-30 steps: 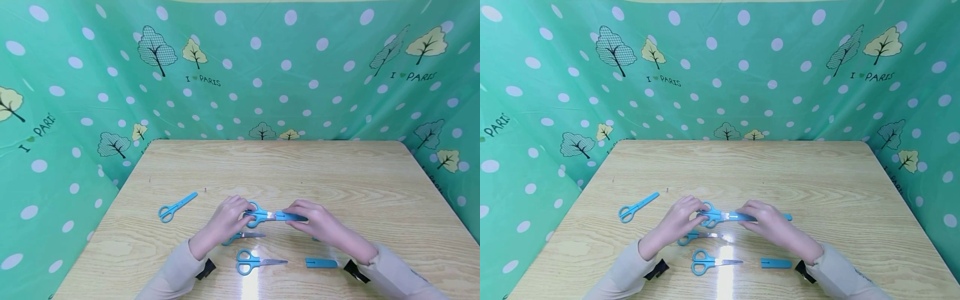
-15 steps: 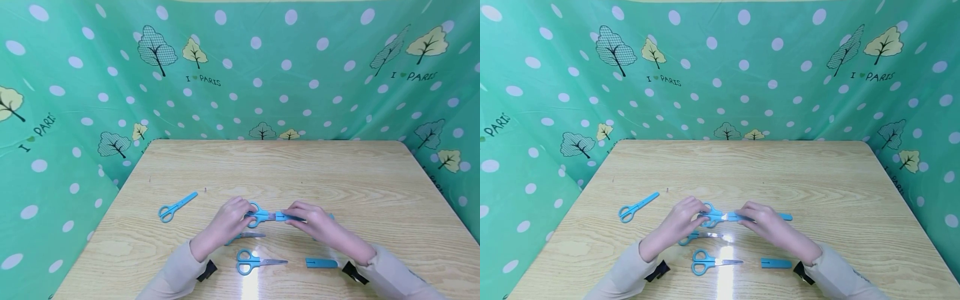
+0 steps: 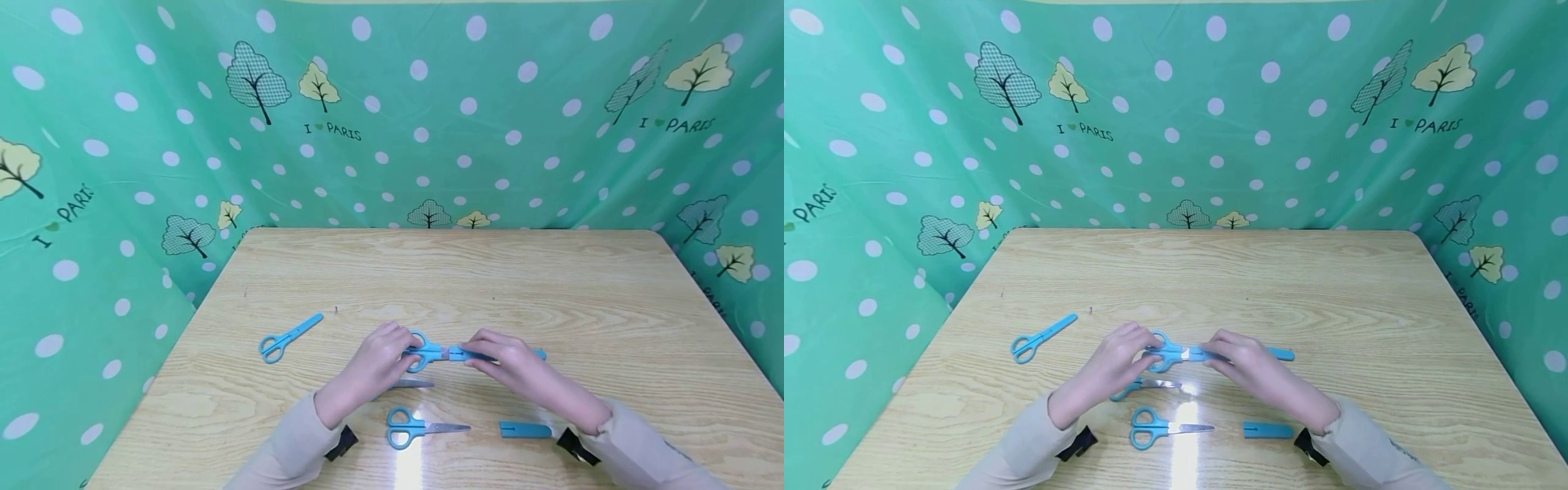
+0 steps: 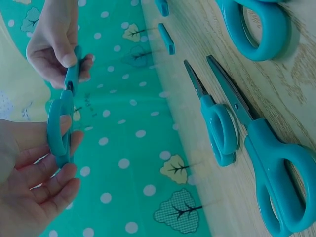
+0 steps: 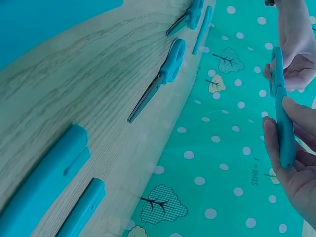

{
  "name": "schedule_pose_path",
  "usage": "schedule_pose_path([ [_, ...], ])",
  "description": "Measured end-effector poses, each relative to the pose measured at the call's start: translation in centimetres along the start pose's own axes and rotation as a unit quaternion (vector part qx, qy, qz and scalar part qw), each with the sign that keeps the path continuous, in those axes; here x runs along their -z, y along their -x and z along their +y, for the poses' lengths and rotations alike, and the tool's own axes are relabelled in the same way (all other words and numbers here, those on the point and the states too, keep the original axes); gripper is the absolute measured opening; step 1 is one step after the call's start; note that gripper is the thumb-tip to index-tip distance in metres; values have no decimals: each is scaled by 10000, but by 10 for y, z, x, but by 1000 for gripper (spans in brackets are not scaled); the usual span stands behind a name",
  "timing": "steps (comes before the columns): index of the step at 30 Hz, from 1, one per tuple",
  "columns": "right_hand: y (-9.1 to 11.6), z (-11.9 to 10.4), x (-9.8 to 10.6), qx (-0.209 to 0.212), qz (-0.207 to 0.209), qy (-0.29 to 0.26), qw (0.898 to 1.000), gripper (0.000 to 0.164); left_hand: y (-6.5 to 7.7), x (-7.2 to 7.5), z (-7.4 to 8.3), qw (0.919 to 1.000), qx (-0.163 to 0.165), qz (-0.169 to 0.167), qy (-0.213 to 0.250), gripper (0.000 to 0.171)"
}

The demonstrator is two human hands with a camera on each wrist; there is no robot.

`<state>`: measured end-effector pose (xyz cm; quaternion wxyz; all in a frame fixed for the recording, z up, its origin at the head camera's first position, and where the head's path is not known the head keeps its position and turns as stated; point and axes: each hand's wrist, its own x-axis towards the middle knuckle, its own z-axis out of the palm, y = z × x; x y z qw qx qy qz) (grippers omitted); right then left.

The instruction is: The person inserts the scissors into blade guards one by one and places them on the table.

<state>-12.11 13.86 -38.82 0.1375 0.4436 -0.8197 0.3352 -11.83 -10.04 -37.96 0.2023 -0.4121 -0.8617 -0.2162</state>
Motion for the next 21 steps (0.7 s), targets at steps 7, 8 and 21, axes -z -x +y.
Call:
schedule_pose_path([
  [7,-5,0,-5,470,297,-162,9983,26,-2,-4,3,9997,-162,13,-159,18],
  [8,-5,0,-6,476,340,-200,9981,26,-2,-4,4,9998,-128,24,-170,18],
  [21,-2,1,-5,84,59,-79,9999,24,1,-3,3,9997,74,-152,156,16],
])
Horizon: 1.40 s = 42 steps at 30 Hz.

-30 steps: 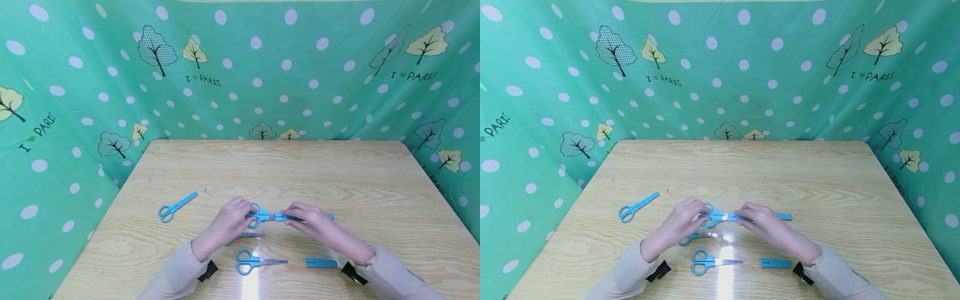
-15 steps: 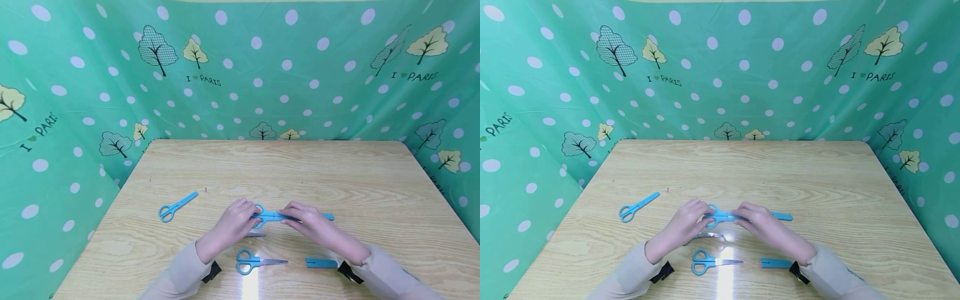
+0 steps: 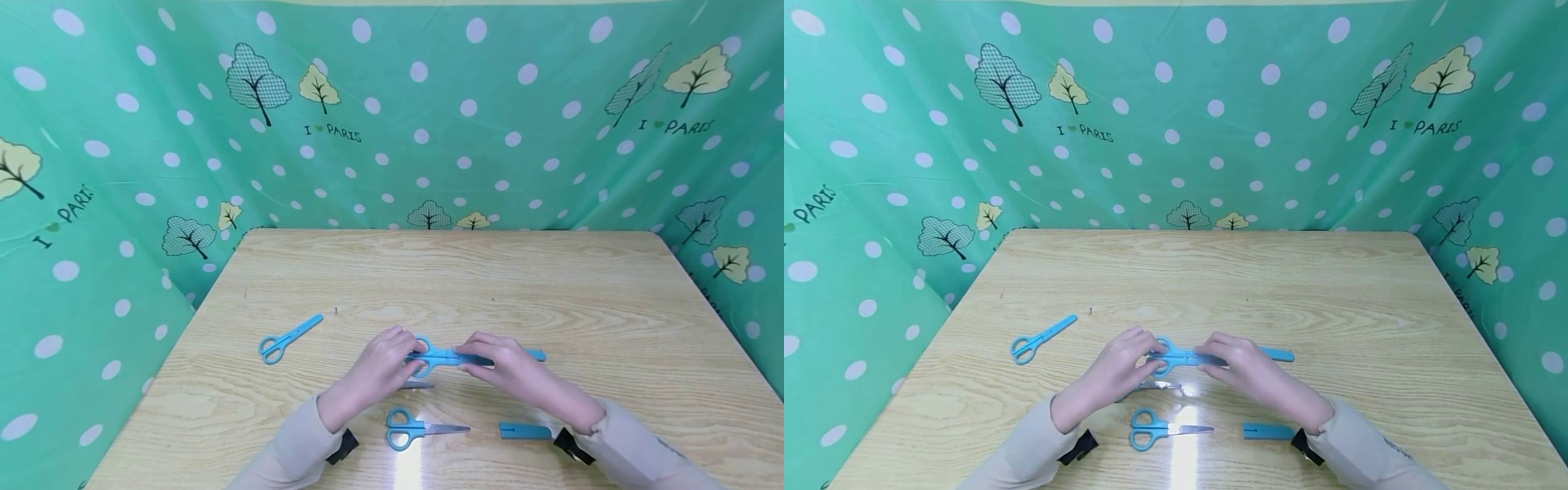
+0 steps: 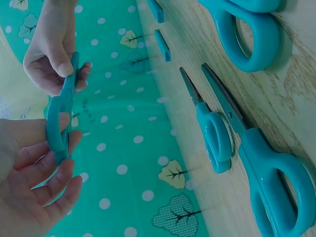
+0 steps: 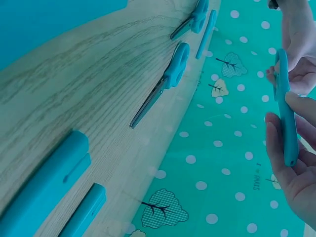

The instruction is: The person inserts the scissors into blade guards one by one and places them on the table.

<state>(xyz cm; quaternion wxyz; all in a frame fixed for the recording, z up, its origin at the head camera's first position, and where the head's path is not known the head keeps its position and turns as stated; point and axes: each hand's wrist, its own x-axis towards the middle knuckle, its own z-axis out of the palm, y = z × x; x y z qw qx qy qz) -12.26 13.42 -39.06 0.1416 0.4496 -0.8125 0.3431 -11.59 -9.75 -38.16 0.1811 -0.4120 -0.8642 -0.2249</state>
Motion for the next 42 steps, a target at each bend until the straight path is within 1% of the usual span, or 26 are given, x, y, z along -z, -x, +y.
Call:
schedule_pose_path([
  [8,0,0,1,-114,-98,-48,9999,24,3,0,-1,9999,126,44,65,15],
  [16,3,0,2,-313,-26,-37,9995,26,8,2,-4,9994,311,86,116,13],
  [20,5,2,5,-336,52,102,9994,26,12,4,-7,9992,336,175,99,14],
  [24,7,4,9,-326,146,125,9993,25,17,5,-11,9989,320,328,108,16],
  [26,9,6,11,-387,138,135,9991,25,19,7,-13,9986,342,389,135,16],
  [28,11,7,13,-434,119,181,9988,25,22,8,-16,9981,400,425,179,16],
  [33,17,11,17,-459,83,396,9981,25,30,12,-22,9965,674,430,248,16],
  [42,25,17,23,-744,-57,473,9961,23,44,21,-32,9925,1135,442,130,17],
])
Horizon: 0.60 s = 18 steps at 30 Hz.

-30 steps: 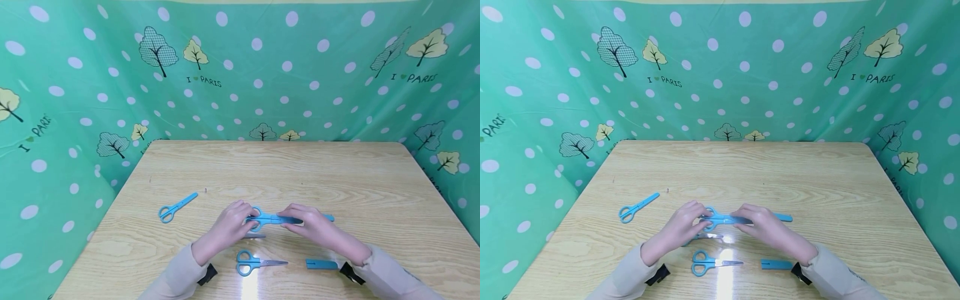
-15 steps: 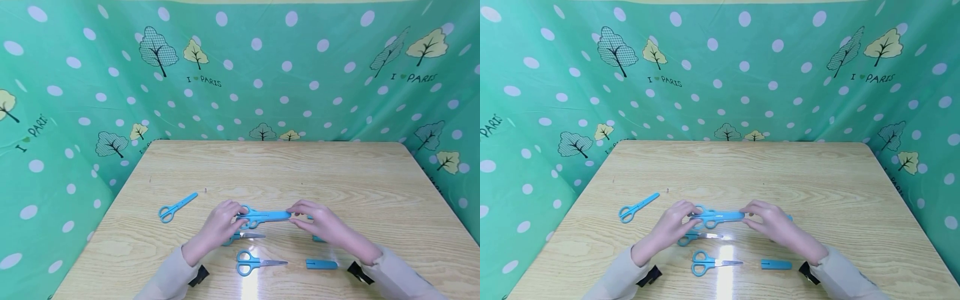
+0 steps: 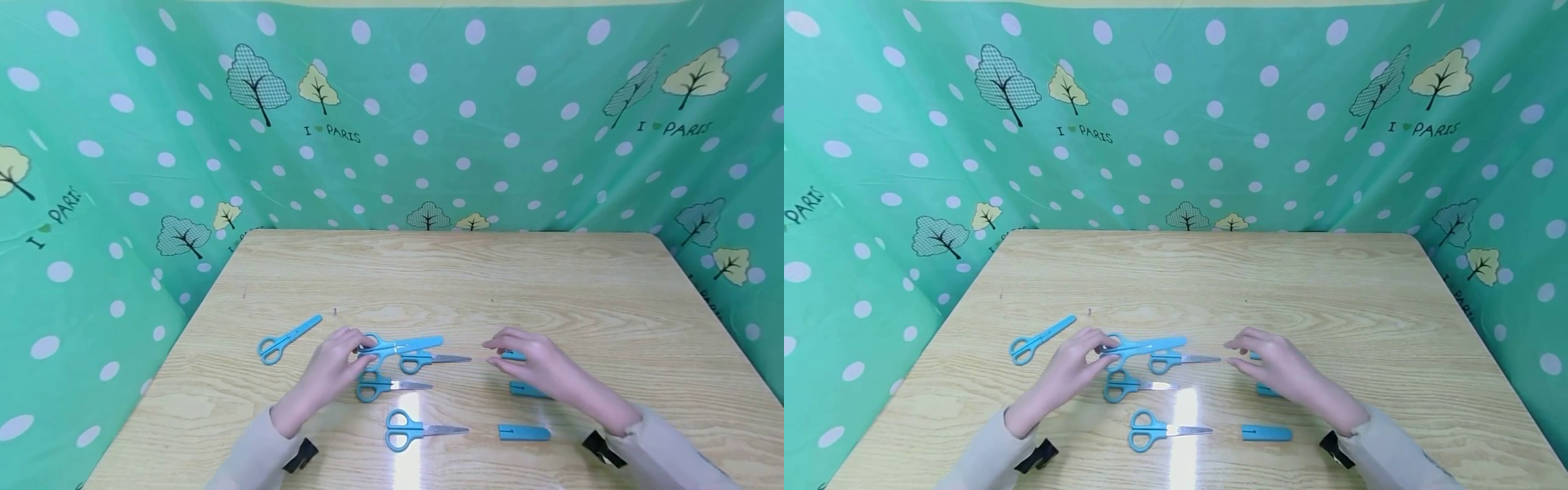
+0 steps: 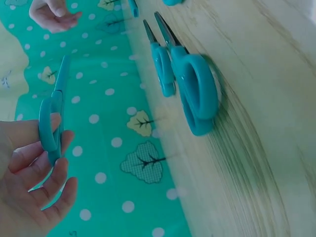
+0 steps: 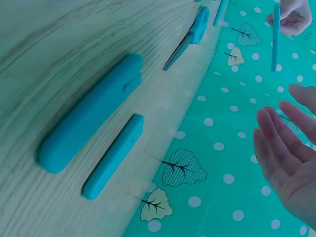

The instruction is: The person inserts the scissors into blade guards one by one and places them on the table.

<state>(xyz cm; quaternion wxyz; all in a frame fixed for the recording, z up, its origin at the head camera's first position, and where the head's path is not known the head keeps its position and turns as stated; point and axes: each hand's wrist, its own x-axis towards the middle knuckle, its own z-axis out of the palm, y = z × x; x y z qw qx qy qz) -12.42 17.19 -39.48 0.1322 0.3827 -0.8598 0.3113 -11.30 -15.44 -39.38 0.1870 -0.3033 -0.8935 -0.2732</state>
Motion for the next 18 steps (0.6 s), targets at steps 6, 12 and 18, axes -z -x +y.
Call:
schedule_pose_path([
  [6,5,4,3,-52,-34,6,10000,22,7,4,-10,9994,337,10,-84,19],
  [12,11,9,7,-110,-28,50,9999,22,12,9,-18,9978,655,-16,-124,19],
  [18,17,14,10,-71,58,139,9999,23,17,11,-28,9962,856,-15,-149,18],
])
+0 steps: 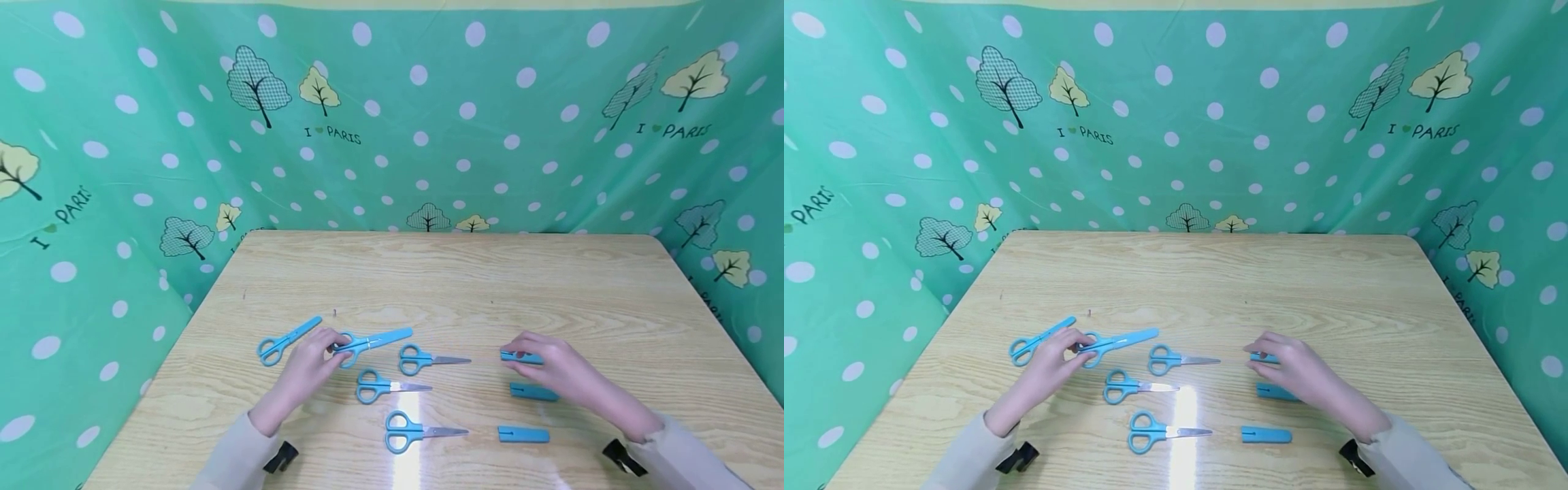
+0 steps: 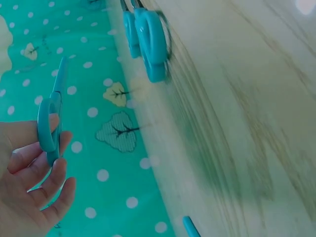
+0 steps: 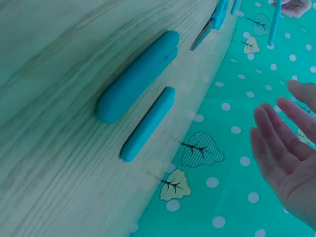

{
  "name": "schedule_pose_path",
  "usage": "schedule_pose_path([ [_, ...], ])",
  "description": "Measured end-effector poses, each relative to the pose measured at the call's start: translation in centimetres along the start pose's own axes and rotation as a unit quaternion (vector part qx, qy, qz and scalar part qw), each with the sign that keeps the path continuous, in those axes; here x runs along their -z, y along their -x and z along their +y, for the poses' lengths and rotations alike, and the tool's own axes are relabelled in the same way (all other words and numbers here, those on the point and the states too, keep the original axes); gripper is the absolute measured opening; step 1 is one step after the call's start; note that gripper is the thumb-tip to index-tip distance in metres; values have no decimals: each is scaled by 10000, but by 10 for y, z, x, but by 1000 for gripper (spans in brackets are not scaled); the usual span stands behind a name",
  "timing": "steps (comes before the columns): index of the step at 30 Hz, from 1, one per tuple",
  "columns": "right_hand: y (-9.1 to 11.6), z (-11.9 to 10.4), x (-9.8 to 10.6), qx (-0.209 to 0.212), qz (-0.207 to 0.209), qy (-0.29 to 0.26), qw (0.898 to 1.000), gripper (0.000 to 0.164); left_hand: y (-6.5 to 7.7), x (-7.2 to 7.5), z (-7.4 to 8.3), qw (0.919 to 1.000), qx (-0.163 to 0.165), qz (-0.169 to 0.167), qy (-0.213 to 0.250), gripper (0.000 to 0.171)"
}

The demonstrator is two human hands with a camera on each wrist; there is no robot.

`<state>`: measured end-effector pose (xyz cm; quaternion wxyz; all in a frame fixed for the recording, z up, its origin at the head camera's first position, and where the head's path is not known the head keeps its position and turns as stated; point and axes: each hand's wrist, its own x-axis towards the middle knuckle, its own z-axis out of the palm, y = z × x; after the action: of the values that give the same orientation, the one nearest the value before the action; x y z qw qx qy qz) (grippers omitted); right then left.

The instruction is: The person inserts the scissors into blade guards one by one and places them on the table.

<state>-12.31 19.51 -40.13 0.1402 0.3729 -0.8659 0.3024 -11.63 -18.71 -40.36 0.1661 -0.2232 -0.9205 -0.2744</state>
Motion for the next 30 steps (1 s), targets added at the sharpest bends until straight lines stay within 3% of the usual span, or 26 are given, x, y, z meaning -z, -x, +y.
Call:
schedule_pose_path([
  [14,14,6,9,-828,-258,352,9956,23,3,8,-32,9955,890,-294,-123,14],
  [25,23,12,15,-1187,-444,365,9913,21,6,10,-51,9923,1181,-370,-102,14],
  [30,25,18,18,-1560,-637,390,9849,21,4,11,-59,9890,1388,-493,-120,14],
])
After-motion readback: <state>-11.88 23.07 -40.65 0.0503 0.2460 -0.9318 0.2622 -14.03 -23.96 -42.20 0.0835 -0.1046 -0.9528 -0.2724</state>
